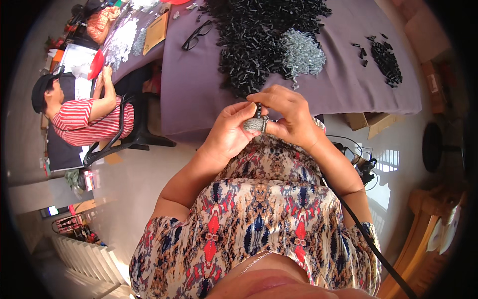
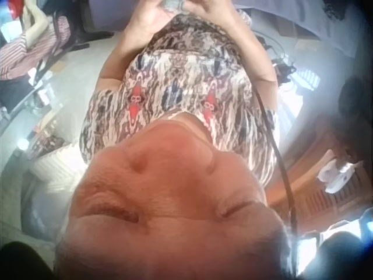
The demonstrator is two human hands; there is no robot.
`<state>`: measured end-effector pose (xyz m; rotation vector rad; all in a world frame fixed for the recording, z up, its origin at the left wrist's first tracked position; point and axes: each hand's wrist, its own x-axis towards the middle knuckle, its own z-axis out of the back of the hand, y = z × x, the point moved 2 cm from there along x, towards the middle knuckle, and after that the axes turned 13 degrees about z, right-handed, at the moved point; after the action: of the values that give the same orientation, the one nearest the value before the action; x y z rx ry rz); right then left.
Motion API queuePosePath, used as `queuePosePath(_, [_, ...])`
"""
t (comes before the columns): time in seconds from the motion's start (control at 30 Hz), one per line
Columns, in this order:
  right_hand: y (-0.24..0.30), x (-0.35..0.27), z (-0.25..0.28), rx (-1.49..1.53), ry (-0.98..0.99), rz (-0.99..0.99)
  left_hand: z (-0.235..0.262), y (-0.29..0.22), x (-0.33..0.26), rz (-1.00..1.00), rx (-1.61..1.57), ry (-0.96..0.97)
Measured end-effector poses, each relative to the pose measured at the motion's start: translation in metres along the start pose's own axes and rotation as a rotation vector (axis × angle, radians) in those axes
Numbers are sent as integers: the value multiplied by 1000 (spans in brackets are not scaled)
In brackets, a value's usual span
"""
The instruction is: Manual assembly of small black plastic components into a circular holder.
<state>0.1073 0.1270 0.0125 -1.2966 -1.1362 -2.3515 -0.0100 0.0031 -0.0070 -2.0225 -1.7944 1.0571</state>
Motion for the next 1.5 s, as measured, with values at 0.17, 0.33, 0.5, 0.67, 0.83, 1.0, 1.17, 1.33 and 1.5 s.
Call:
queuePosePath(0.17, [-24,-7,25,-15,225,-348,37,8,17,-25,72,-152])
queuePosePath(0.33, [-74,-41,138,-566,169,-636,39,7,23,-26,318,-253])
queuePosePath(0.5, [-90,-55,195,-829,54,-708,17,-4,36,-216,784,-303])
queuePosePath(0.67, [-69,-60,125,-688,-18,-484,13,-9,48,-592,1554,-448])
queuePosePath(0.83, [-48,-32,66,-531,136,-440,15,-7,52,-645,1761,-434])
queuePosePath(1.0, [-54,-35,38,-575,231,-314,18,-6,53,-683,1799,-449])
queuePosePath(1.17, [-53,-34,34,-550,250,-282,20,-5,53,-699,1793,-471])
queuePosePath(1.33, [-52,-39,57,-588,336,-339,26,-5,52,-708,1775,-479])
queuePosePath(1.5, [-34,-32,44,-627,367,-251,26,-2,51,-786,1726,-468])
